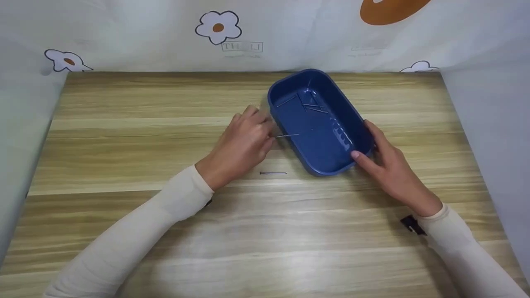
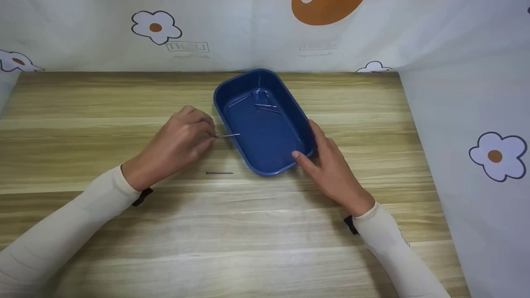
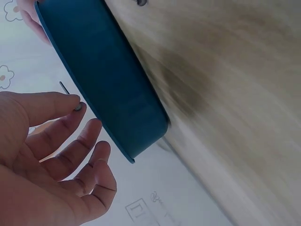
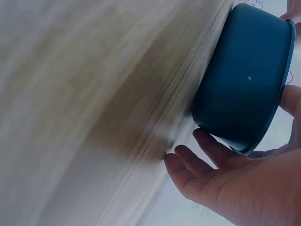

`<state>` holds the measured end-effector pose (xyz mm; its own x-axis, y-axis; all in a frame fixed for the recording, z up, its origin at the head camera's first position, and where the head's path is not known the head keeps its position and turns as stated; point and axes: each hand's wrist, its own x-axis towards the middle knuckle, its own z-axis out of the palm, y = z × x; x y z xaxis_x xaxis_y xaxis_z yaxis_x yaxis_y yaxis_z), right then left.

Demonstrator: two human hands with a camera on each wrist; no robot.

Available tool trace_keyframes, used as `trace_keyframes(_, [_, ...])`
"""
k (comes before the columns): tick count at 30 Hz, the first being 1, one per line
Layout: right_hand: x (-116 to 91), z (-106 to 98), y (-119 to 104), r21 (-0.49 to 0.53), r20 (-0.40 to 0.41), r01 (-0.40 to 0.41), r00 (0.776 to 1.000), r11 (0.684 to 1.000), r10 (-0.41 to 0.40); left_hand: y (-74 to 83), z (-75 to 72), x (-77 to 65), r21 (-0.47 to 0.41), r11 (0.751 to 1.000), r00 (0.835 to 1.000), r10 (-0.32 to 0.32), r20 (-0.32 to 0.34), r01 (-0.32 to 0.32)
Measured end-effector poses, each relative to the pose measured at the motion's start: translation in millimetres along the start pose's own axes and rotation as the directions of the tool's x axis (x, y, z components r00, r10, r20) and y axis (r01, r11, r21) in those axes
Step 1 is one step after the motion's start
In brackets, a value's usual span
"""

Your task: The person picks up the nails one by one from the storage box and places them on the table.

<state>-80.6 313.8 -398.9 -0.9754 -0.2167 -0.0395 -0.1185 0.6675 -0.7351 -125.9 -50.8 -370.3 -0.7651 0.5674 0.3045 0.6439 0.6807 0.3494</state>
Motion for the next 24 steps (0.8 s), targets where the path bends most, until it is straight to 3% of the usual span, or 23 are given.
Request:
trace_keyframes(13, [-0.6,-0.1,0.8,-0.001,-0.005,0.005,1.0,1.0,-0.005,-4.5,5.1,-27.8,0.014,1.0,1.0,0.014,-0.022,-0.014])
trace_keyframes(24, [-0.6,0.0,0.3,0.006,-0.005,0.003,1.0,1.0,-0.003,-12.8,12.5,-42.0,0.02,1.0,1.0,0.008,-0.01,-0.008])
